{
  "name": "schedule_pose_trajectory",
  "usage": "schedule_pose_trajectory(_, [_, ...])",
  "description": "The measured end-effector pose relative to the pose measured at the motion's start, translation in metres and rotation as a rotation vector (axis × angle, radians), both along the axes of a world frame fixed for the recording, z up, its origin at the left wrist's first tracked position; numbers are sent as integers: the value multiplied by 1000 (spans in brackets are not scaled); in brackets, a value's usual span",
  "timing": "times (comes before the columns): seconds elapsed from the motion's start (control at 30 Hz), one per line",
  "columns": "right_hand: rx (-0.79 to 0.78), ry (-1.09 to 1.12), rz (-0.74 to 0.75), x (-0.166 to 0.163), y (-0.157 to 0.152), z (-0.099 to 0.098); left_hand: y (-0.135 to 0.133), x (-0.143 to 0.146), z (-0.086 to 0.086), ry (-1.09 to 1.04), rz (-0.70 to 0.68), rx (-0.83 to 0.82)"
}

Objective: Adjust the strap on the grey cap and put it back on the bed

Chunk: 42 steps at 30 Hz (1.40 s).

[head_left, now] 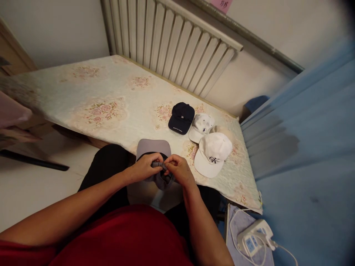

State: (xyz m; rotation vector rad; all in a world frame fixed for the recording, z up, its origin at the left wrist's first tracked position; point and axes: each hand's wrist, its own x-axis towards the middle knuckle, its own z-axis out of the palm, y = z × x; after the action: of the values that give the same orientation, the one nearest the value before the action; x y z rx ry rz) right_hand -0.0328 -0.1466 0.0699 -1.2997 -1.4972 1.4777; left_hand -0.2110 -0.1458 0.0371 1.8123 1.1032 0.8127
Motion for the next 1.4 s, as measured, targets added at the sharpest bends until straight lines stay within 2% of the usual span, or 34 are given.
schedule_pose_trajectory(0.4, [41,-108,19,1,-1,5,1,0,-2,10,-43,15])
schedule_pose_trajectory(0.6, [52,-85,56,3,0,7,0,0,-4,1,-30,25])
schedule_pose_trajectory(0.77, [72,-52,36,2,1,2,0,1,-2,0,-38,37])
schedule_pose_trajectory(1.03, [46,29,-75,-3,-1,-8,0,0,-3,-7,-59,35])
schedule_pose_trajectory(1.23, [-17,211,30,2,-3,-12,0,-3,-2,-24,-14,-15])
schedule_pose_trajectory(1.4, [2,136,-3,2,-4,-15,1,-4,-4,-21,-55,-47])
